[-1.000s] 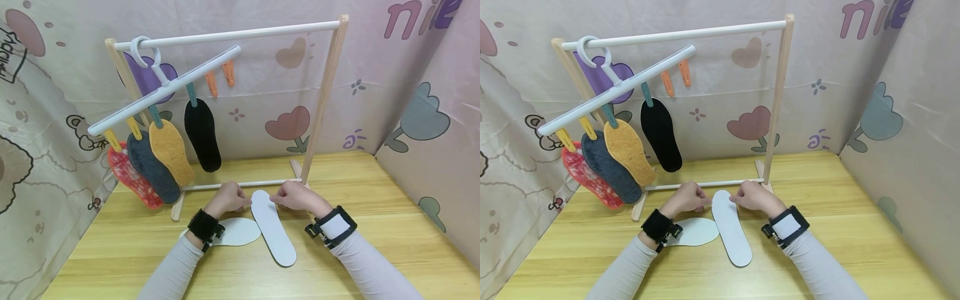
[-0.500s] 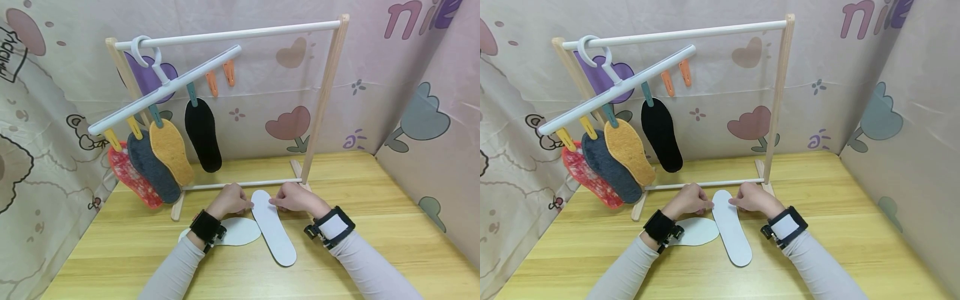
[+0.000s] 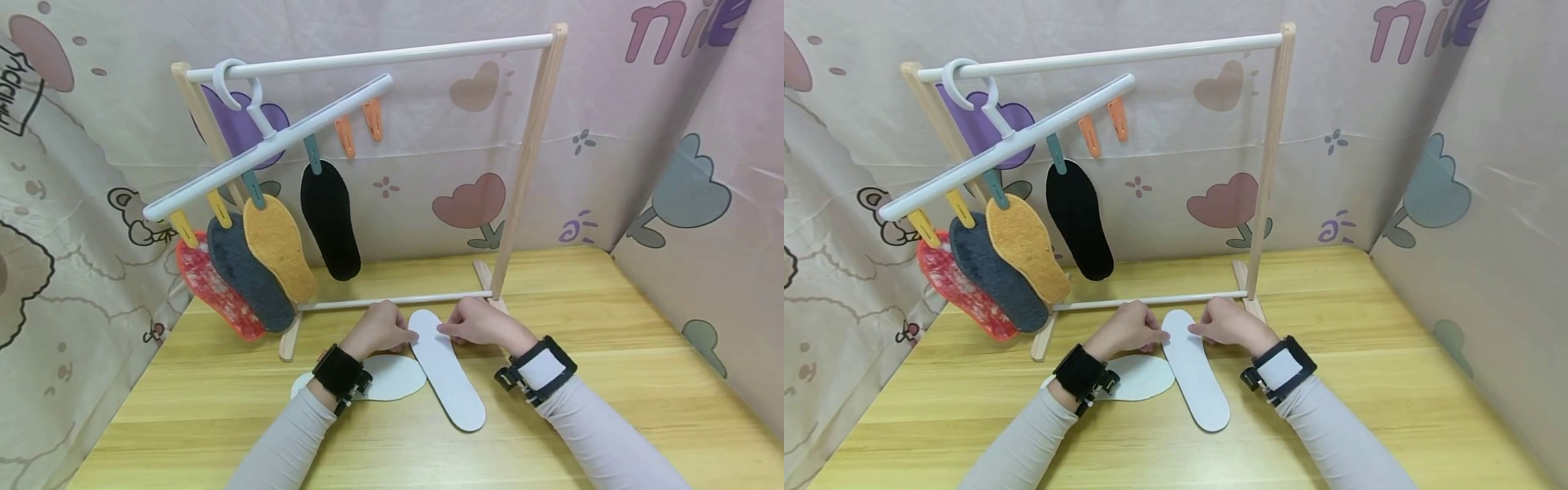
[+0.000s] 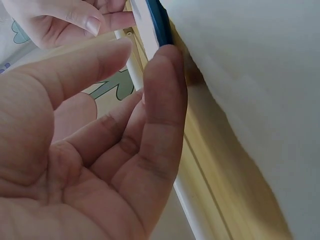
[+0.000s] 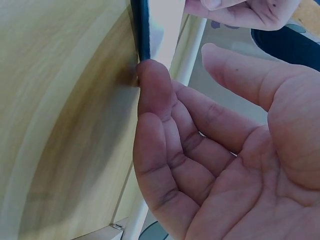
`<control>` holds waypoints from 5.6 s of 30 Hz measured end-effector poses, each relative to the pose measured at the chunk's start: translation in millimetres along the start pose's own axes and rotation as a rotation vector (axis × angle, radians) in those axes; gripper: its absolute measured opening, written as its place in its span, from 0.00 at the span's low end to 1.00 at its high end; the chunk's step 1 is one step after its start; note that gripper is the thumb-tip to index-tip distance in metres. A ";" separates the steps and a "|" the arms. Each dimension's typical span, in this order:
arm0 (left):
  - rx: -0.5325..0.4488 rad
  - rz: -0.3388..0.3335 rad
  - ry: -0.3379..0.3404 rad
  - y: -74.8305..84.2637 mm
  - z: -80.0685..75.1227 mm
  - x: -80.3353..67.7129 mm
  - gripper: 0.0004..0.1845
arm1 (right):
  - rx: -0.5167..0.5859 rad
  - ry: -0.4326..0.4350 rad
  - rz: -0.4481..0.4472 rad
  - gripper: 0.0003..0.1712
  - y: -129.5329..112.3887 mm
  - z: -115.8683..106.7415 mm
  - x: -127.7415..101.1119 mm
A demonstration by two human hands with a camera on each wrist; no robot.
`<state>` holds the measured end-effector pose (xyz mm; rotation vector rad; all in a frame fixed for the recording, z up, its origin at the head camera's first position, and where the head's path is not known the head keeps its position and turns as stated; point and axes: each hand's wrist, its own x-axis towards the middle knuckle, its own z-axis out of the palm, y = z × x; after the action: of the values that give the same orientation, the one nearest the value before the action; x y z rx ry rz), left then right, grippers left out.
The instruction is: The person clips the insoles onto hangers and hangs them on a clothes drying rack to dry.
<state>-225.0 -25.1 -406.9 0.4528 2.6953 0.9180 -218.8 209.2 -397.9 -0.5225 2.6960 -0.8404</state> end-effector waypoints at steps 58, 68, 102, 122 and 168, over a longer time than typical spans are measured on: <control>-0.106 -0.012 0.156 3.4 -4.3 1.9 0.11 | 0.190 0.213 0.070 0.07 3.1 -0.9 8.8; -0.156 -0.021 0.204 4.1 -6.9 2.4 0.06 | 0.270 0.241 0.054 0.07 2.0 -2.0 9.0; -0.307 0.043 0.359 4.5 -19.7 0.5 0.05 | 0.332 0.395 -0.041 0.10 -1.0 -5.7 10.0; -0.396 0.081 0.395 4.8 -38.7 -4.5 0.07 | 0.339 0.473 -0.093 0.09 -11.2 -12.8 13.1; -0.357 0.123 0.459 8.4 -82.3 -13.2 0.06 | 0.309 0.467 -0.142 0.11 -44.0 -40.4 33.9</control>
<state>-239.0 -68.5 -336.6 0.3666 2.8133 1.6807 -252.2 181.3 -344.9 -0.4986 2.8640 -1.5566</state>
